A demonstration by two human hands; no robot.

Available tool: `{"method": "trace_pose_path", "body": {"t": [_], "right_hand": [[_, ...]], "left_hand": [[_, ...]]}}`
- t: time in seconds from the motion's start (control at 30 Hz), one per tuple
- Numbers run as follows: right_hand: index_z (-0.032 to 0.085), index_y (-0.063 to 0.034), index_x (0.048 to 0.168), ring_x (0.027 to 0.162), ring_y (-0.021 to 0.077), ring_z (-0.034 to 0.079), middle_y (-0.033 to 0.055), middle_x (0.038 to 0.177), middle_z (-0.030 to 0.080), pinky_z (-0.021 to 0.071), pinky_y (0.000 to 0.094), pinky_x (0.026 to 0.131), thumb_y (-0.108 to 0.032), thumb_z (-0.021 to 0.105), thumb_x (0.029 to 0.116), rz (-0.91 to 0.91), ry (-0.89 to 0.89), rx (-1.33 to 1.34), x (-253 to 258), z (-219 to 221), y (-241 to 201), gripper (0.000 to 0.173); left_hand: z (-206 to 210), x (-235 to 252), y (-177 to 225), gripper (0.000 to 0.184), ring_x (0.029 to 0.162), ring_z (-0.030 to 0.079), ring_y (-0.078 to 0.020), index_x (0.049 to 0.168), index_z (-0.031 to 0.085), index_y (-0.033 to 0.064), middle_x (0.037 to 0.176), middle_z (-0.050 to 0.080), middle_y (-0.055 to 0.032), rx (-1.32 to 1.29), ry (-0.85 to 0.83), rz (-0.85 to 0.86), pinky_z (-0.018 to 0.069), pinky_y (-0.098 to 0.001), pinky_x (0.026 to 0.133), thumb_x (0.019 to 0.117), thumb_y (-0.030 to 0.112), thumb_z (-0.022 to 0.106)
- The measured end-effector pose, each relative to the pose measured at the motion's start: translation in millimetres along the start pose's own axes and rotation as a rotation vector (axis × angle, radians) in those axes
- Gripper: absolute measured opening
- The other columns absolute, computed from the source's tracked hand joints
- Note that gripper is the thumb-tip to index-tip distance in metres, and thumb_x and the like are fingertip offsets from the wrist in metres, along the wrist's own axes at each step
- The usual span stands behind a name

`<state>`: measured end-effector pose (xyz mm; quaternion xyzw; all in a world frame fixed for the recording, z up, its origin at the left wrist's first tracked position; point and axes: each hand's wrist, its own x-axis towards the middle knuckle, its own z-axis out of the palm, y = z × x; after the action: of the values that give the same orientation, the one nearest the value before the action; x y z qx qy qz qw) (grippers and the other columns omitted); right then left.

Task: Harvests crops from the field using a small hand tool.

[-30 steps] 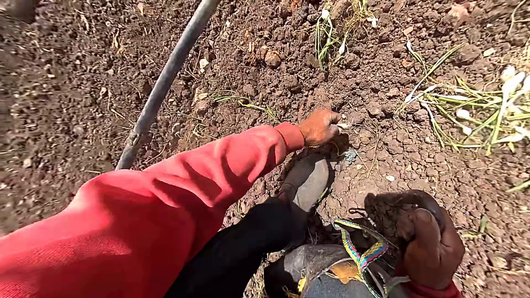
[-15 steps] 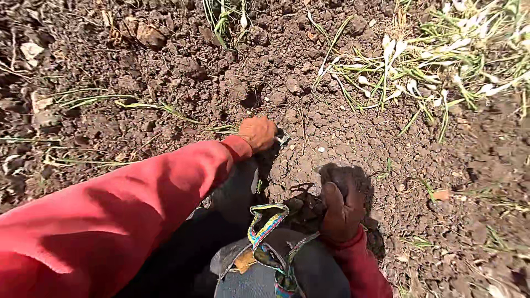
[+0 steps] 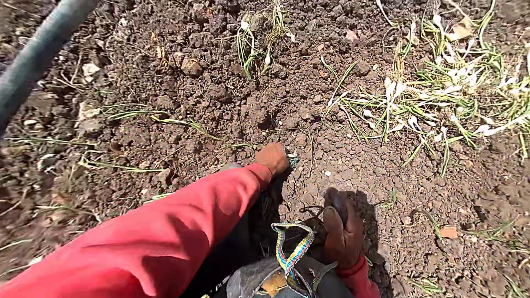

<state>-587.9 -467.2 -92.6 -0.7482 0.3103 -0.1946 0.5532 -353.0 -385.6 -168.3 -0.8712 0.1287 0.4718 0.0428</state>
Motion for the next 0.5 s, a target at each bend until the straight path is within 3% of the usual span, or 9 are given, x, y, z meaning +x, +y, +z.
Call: {"method": "trace_pose_path", "body": {"t": [0.13,0.27,0.3,0.4,0.47,0.5], "right_hand": [[0.063,-0.0052,0.095,0.05,0.0016,0.056,-0.0054,0.06,0.057,0.0509,0.0239,0.045,-0.054,0.049,0.1042,0.008,0.031,-0.033,-5.4,-5.7,1.8,0.051],[0.06,-0.0029,0.101,0.048,0.0091,0.054,-0.0033,0.061,0.053,0.0505,0.0303,0.045,-0.05,0.047,0.1061,0.062,-0.009,0.061,3.5,-9.6,2.0,0.049],[0.061,-0.0035,0.102,0.048,0.011,0.054,-0.0026,0.061,0.053,0.0506,0.0317,0.044,-0.051,0.047,0.1058,0.087,-0.051,0.076,13.3,-14.0,-5.0,0.05],[0.063,-0.0085,0.102,0.048,0.0099,0.054,-0.0037,0.062,0.055,0.0498,0.0316,0.043,-0.053,0.049,0.1047,0.042,-0.15,0.129,43.6,-36.2,-50.9,0.047],[0.061,-0.015,0.102,0.051,0.0072,0.054,-0.0057,0.066,0.056,0.0506,0.0275,0.046,-0.053,0.054,0.1026,0.002,-0.218,0.364,65.9,-49.6,-83.5,0.039],[0.06,-0.0173,0.096,0.05,0.0066,0.053,-0.0061,0.064,0.054,0.0493,0.0259,0.046,-0.049,0.06,0.1005,-0.004,-0.226,0.524,82.4,-48.2,-96.2,0.032]], "left_hand": [[16.7,-5.2,-7.0,0.025,0.108,0.07,-0.0387,0.113,0.077,0.0181,0.112,0.074,-0.0158,-0.056,0.069,0.138,0.0547,-0.0658,0.084,0.0924,0.027,0.066],[-4.3,-12.5,-26.0,0.036,0.118,0.066,-0.0353,0.125,0.069,0.0049,0.129,0.066,-0.0183,-0.037,0.132,0.485,0.054,-0.0579,0.099,0.1023,0.031,0.061],[-21.2,-18.2,-29.4,0.034,0.116,0.067,-0.0348,0.124,0.067,0.0026,0.127,0.065,-0.0191,-0.018,0.125,0.581,0.0546,-0.0565,0.099,0.1038,0.029,0.061],[-79.3,-31.9,-45.9,0.023,0.091,0.07,-0.0314,0.109,0.069,-0.0016,0.096,0.071,-0.018,-0.034,0.066,0.766,0.0554,-0.0528,0.086,0.1045,0.019,0.06],[-99.0,-36.3,-59.3,0.023,0.08,0.068,-0.0297,0.095,0.073,-0.0004,0.083,0.07,-0.0151,-0.002,0.074,0.711,0.0545,-0.0531,0.078,0.101,0.021,0.066],[-100.5,-35.0,-63.6,0.026,0.076,0.067,-0.0295,0.088,0.073,0.0014,0.078,0.069,-0.0137,0.013,0.087,0.641,0.0537,-0.0542,0.074,0.0981,0.025,0.071]]}}
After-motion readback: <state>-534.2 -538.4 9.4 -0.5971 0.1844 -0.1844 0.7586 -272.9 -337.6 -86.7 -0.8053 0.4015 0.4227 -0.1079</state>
